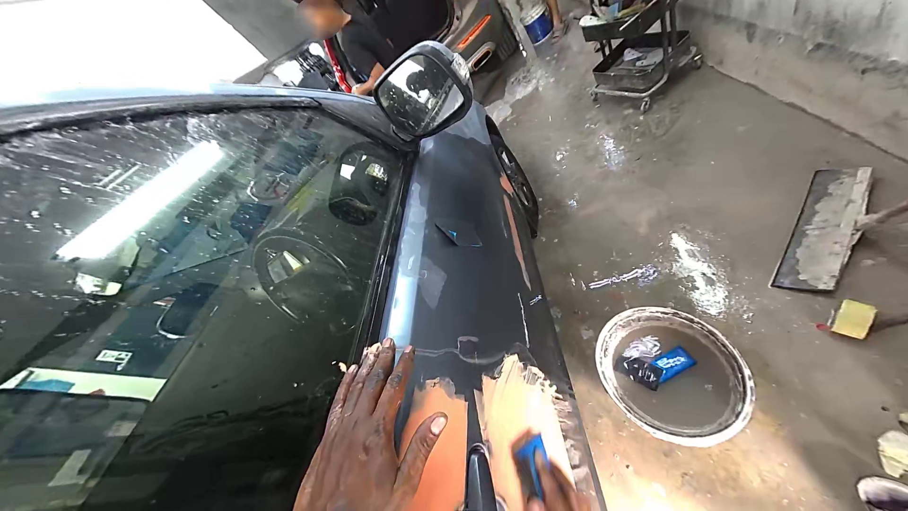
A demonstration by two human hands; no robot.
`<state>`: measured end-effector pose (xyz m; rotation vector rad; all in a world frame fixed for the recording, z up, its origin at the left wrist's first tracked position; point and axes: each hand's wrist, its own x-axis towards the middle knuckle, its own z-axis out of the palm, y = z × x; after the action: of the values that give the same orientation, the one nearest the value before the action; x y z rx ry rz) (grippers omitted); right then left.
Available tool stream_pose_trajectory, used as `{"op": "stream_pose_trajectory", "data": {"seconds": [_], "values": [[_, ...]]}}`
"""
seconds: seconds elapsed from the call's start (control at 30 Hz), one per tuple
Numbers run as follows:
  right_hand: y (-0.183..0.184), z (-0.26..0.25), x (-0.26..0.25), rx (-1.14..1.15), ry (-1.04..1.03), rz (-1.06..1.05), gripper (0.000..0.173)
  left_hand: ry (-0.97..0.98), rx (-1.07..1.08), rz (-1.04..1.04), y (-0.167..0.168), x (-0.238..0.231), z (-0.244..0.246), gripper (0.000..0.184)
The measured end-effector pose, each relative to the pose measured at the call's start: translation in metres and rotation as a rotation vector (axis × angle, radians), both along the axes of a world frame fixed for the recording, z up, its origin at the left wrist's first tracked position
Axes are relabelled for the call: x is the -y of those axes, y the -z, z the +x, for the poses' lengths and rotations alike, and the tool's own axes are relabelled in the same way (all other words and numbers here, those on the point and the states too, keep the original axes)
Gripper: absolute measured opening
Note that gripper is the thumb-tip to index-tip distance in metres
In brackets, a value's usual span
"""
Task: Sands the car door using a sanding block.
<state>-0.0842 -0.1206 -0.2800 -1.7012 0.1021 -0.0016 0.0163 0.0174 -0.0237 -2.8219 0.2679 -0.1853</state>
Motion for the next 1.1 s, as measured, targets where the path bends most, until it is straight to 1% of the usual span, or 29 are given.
{"op": "stream_pose_trajectory", "data": {"seconds": [0.03, 0.1, 0.13, 0.17, 0.2, 0.27, 0.3, 0.33, 0.37, 0.4, 0.43, 0.47, 0.5, 0.53, 0.57, 0.6, 0.63, 0.67, 0.7, 0.73, 0.77, 0.8, 0.83, 0.87, 0.9, 0.97, 1.0, 1.07, 1.1], "values": [[0.020, 0.024, -0.006, -0.040, 0.030, -0.038, 0.051, -0.002, 0.005, 0.003, 0.000, 0.000, 0.000, 0.085], [0.046, 0.090, -0.011, -0.341, -0.051, -0.064, 0.055, -0.008, 0.022, 0.014, 0.000, -0.001, -0.001, 0.085], [0.045, 0.111, -0.010, -0.497, -0.110, -0.072, 0.055, -0.009, 0.022, 0.014, -0.001, 0.000, -0.002, 0.085], [0.031, 0.116, -0.007, -0.563, -0.139, -0.094, 0.055, -0.005, 0.016, 0.014, -0.002, 0.001, -0.002, 0.085], [0.010, 0.105, -0.005, -0.507, -0.118, -0.121, 0.055, -0.002, 0.010, 0.010, -0.003, 0.002, 0.000, 0.085], [-0.033, 0.053, -0.001, -0.253, -0.032, -0.124, 0.052, 0.002, 0.014, 0.003, -0.001, 0.002, -0.001, 0.085], [-0.042, 0.033, 0.000, -0.143, -0.007, -0.105, 0.051, 0.003, 0.014, 0.003, 0.000, 0.001, -0.002, 0.085], [-0.036, 0.027, -0.001, -0.069, 0.005, -0.091, 0.050, 0.006, 0.017, 0.001, 0.000, 0.001, -0.002, 0.085], [-0.019, 0.037, -0.003, -0.045, 0.020, -0.103, 0.050, 0.010, 0.023, 0.000, -0.001, 0.001, -0.001, 0.085], [0.005, 0.057, -0.007, -0.111, 0.018, -0.127, 0.051, 0.010, 0.027, 0.001, -0.001, 0.001, -0.001, 0.085], [0.026, 0.082, -0.010, -0.274, -0.023, -0.140, 0.053, 0.007, 0.030, 0.001, 0.000, 0.001, -0.002, 0.086], [0.035, 0.109, -0.010, -0.488, -0.090, -0.129, 0.054, 0.002, 0.032, -0.001, 0.000, 0.001, -0.002, 0.086], [0.031, 0.127, -0.009, -0.655, -0.137, -0.120, 0.055, 0.000, 0.031, 0.000, 0.000, 0.001, -0.003, 0.085], [0.012, 0.132, -0.009, -0.717, -0.155, -0.135, 0.054, 0.005, 0.030, 0.004, -0.001, 0.000, -0.002, 0.085], [-0.015, 0.124, -0.008, -0.663, -0.143, -0.178, 0.054, 0.009, 0.029, 0.004, -0.002, 0.000, 0.000, 0.085], [-0.040, 0.104, -0.005, -0.534, -0.112, -0.212, 0.053, 0.005, 0.020, -0.001, -0.001, 0.001, -0.001, 0.085], [-0.056, 0.081, -0.002, -0.390, -0.077, -0.212, 0.053, 0.001, 0.009, -0.004, 0.000, 0.003, -0.002, 0.085], [-0.060, 0.067, -0.002, -0.268, -0.043, -0.186, 0.053, -0.001, 0.003, -0.004, 0.001, 0.003, -0.003, 0.085], [-0.049, 0.065, -0.004, -0.185, -0.009, -0.163, 0.052, -0.004, 0.001, -0.002, 0.000, 0.004, -0.002, 0.085], [-0.027, 0.074, -0.007, -0.175, 0.006, -0.167, 0.052, -0.008, 0.003, 0.001, -0.001, 0.003, -0.002, 0.085], [-0.003, 0.090, -0.009, -0.289, -0.027, -0.181, 0.052, -0.009, 0.012, 0.007, 0.000, 0.003, -0.002, 0.085], [0.014, 0.108, -0.008, -0.493, -0.098, -0.173, 0.053, -0.013, 0.016, 0.012, 0.000, 0.003, -0.004, 0.086], [0.021, 0.120, -0.006, -0.654, -0.150, -0.146, 0.054, -0.016, 0.013, 0.012, 0.000, 0.003, -0.006, 0.086], [0.012, 0.124, -0.005, -0.698, -0.163, -0.140, 0.055, -0.007, 0.005, 0.008, -0.002, 0.004, -0.004, 0.086], [-0.007, 0.116, -0.005, -0.603, -0.127, -0.160, 0.055, -0.002, 0.002, 0.001, -0.004, 0.004, -0.001, 0.086], [-0.043, 0.072, -0.003, -0.270, -0.036, -0.148, 0.053, -0.003, -0.008, 0.001, -0.002, 0.005, -0.002, 0.086], [-0.046, 0.059, -0.002, -0.146, -0.017, -0.112, 0.053, -0.005, -0.008, 0.003, -0.001, 0.005, -0.003, 0.085], [-0.016, 0.067, -0.005, -0.060, 0.016, -0.122, 0.051, -0.005, -0.002, 0.004, -0.001, 0.005, -0.003, 0.085], [0.006, 0.085, -0.007, -0.168, -0.012, -0.150, 0.051, -0.008, 0.007, 0.007, -0.001, 0.005, -0.002, 0.085]]}}
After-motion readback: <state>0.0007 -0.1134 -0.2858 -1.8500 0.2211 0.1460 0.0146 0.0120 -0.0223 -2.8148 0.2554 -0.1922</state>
